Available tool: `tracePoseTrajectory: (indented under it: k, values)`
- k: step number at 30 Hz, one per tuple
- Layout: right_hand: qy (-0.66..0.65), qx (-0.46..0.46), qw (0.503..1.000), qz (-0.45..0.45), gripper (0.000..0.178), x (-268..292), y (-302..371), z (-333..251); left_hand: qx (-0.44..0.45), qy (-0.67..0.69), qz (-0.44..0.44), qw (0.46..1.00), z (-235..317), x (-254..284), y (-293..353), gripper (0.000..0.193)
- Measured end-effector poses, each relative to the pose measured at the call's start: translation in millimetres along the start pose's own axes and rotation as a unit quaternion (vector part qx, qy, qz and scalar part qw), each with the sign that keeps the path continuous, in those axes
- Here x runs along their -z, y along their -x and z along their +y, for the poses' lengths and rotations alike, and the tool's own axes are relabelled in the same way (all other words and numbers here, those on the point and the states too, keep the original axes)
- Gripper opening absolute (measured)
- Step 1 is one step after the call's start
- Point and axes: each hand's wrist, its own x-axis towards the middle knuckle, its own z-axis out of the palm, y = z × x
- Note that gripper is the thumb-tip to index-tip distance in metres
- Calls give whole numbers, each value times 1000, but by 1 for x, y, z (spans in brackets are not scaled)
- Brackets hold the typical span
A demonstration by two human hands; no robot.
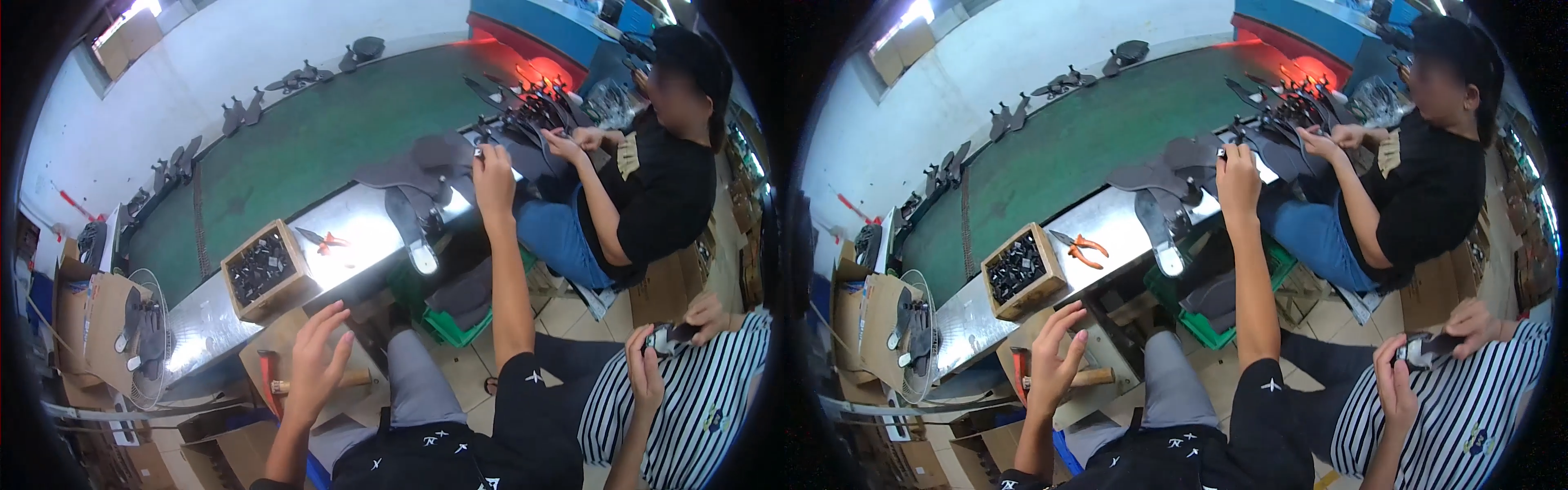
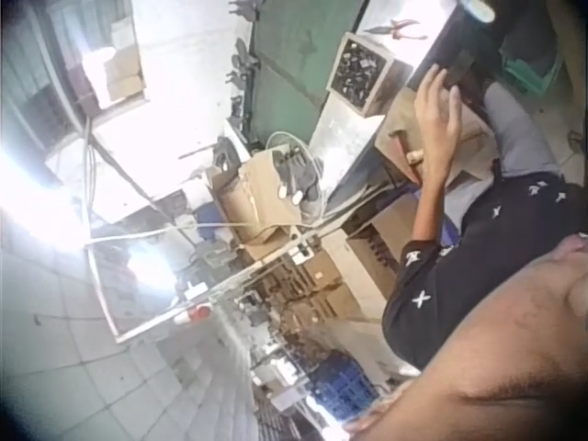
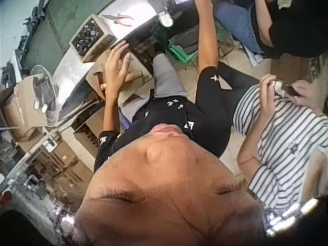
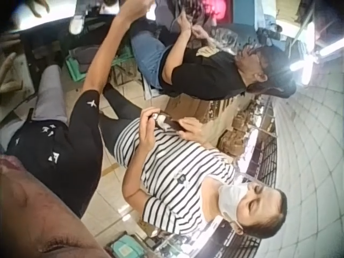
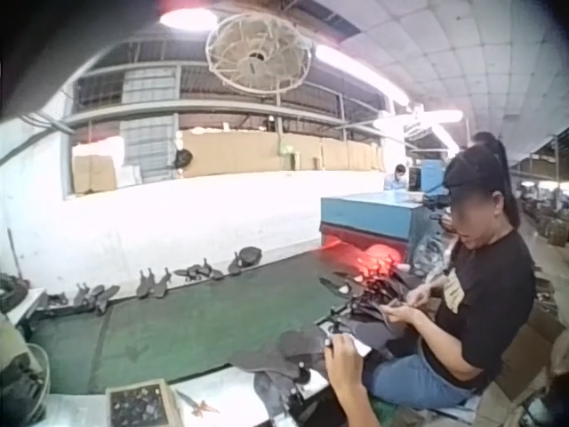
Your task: Hammering tacks into shoe components and trimming materials with scissors at a factory workbench.
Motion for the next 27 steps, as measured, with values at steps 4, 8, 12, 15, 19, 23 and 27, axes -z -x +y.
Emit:
tracePoseTrajectory:
  k: [4,8,12,15,19,23,27]
  values:
    - [-21,227,966,122,36,84,-26,-113,-81,-74,59,992,4,16,-12,46]
    - [-152,466,869,-67,26,151,14,-233,-154,-181,248,939,41,51,-13,72]
    - [-394,500,760,-130,41,172,66,-278,-30,179,15,983,19,81,48,48]
    - [-439,262,832,-215,86,131,145,-289,64,437,78,894,4,91,93,55]
    - [-191,223,868,-399,96,126,255,-272,153,497,210,828,-24,96,137,67]
    - [-95,200,892,-393,50,138,302,-188,117,479,216,843,-63,77,129,49]
    - [-189,8,912,-363,27,166,344,-125,70,188,237,951,-124,51,86,56]
